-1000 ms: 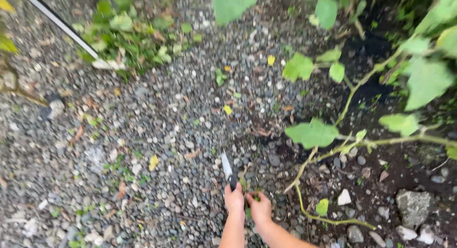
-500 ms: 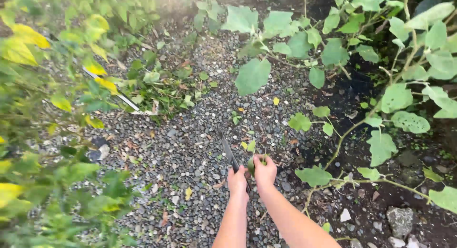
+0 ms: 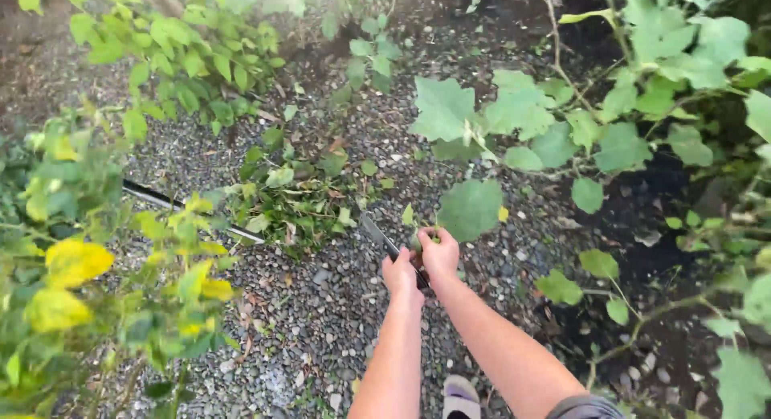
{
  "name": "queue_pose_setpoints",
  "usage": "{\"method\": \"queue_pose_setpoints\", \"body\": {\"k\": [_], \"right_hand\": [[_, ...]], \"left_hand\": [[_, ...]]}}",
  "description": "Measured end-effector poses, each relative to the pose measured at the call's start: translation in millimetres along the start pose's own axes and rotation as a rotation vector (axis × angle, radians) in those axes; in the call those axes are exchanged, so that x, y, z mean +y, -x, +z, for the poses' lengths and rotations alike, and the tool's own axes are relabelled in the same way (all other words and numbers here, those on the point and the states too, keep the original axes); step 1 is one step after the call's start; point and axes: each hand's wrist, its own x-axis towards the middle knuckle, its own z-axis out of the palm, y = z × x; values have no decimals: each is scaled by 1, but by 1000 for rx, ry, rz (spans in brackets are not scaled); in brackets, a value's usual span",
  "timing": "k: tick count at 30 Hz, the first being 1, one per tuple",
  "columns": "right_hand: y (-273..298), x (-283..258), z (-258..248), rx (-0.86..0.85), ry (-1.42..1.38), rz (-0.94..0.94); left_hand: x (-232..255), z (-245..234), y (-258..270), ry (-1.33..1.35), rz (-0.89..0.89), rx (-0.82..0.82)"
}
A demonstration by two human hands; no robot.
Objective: Pruning leaves and stems from a plant using a knife and garden shears while clearing weeds from the surrounding soil.
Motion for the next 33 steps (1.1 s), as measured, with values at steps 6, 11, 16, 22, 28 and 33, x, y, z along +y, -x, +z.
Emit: {"method": "queue_pose_setpoints", "body": {"k": [6,11,16,22,28,33], "right_hand": [[-36,-64,89,-60,103,-84],[-88,-78,159,-203,-200,-11],[-113,-96,226,-287,-180,140],[-152,-168,305,-334,114,211],[-191,-174,408,-449,240,136],[-159,-259,429,-870,356,337]], "left_hand": [[85,20,-74,-13,28,114],[159,32,-80,-6,73,214],[209,35,-114,54,41,280],[278,70,-203,17,-82,376],[314,50,-312,-24,-43,679],[384,39,-311,97,-19,975]]}}
